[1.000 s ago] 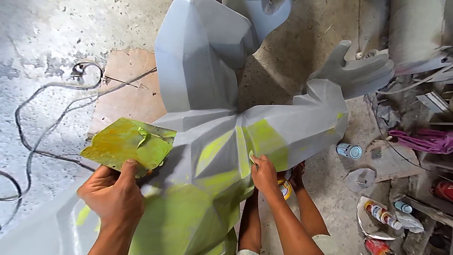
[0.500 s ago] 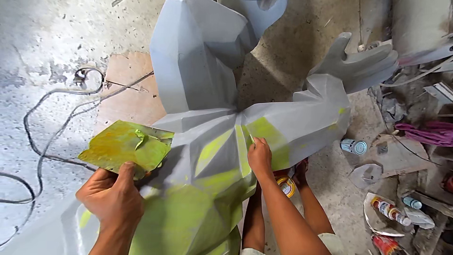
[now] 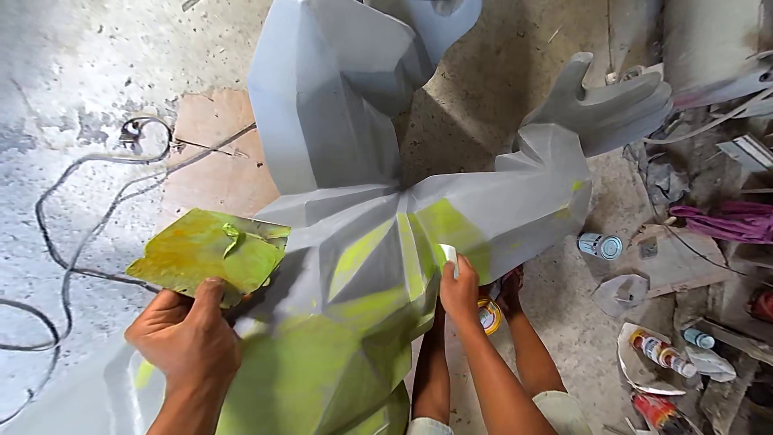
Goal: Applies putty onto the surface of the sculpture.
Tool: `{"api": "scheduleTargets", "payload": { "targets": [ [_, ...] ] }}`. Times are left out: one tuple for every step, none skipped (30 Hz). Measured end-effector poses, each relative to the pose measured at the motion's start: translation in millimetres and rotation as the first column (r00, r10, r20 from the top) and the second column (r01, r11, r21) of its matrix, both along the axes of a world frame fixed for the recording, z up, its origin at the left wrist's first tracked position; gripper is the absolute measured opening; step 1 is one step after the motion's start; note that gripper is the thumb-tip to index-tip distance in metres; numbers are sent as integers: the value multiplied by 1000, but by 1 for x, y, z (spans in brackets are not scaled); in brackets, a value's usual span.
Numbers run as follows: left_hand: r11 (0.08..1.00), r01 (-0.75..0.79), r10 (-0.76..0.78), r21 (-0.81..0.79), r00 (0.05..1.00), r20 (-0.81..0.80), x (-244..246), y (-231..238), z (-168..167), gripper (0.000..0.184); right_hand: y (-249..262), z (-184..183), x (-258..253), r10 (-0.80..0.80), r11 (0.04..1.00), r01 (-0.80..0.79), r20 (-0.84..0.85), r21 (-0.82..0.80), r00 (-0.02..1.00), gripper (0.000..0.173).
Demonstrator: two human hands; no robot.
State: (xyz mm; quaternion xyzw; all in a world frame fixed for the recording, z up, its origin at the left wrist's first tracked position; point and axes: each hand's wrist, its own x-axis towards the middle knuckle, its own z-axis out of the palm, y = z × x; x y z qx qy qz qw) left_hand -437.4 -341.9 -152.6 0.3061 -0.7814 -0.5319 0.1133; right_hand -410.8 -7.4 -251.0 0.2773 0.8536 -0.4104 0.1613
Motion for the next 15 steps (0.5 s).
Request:
{"api": "scheduleTargets", "payload": {
  "targets": [
    [1000, 5, -5, 0, 1000, 2, 0, 0, 0, 10, 3, -4, 3, -31, 999, 30, 4, 32, 1000, 31],
    [1000, 6, -6, -1, 1000, 5, 0, 0, 0, 10, 4, -7, 5, -29, 998, 28, 6, 61, 1000, 31],
    [1000, 6, -6, -1, 1000, 7, 0, 0, 0, 10, 3, -10, 5, -2, 996, 1, 5, 85, 1000, 32],
    [1000, 7, -7, -1, 1000, 8, 0, 0, 0, 9, 1, -11, 4, 36, 994, -37, 4, 102, 999, 33],
    [1000, 8, -8, -3, 1000, 12, 1, -1, 0, 8, -3, -13, 3, 78, 990, -78, 8, 117, 997, 33],
    [1000, 5, -5, -3, 1000, 13, 1, 0, 0, 8, -7, -15, 2, 116, 984, -117, 22, 133, 993, 34],
    [1000, 2, -2, -4, 1000, 13, 1, 0, 0, 9, -12, -15, 0, 152, 977, -158, 53, 141, 987, 35],
    [1000, -3, 4, -3, 1000, 17, 0, 0, 0, 9, -17, -14, -1, 187, 969, -198, 91, 144, 978, 36],
    [1000, -10, 10, -2, 1000, 21, 0, 0, 0, 10, -20, -11, -3, 227, 958, -247, 141, 148, 964, 38],
    [1000, -15, 15, 1, 1000, 23, 0, 0, 0, 10, -21, -8, -5, 268, 943, -299, 198, 147, 943, 39],
    [1000, -16, 16, 6, 1000, 23, 0, -1, -1, 10, -20, -4, -6, 307, 928, -346, 245, 137, 920, 39],
    [1000, -15, 15, 11, 1000, 22, 1, -1, -1, 10, -17, -1, -5, 348, 912, -393, 285, 120, 893, 40],
    [1000, -14, 13, 13, 1000, 22, 1, -1, -1, 10, -14, 2, -2, 388, 895, -435, 310, 100, 868, 41],
    [1000, -13, 13, 15, 1000, 22, 1, 0, -1, 10, -9, 5, 2, 421, 882, -466, 325, 71, 847, 42],
    [1000, -11, 11, 16, 1000, 16, 1, 0, -1, 9, -4, 8, 7, 449, 871, -490, 334, 44, 828, 42]
  ]
}}
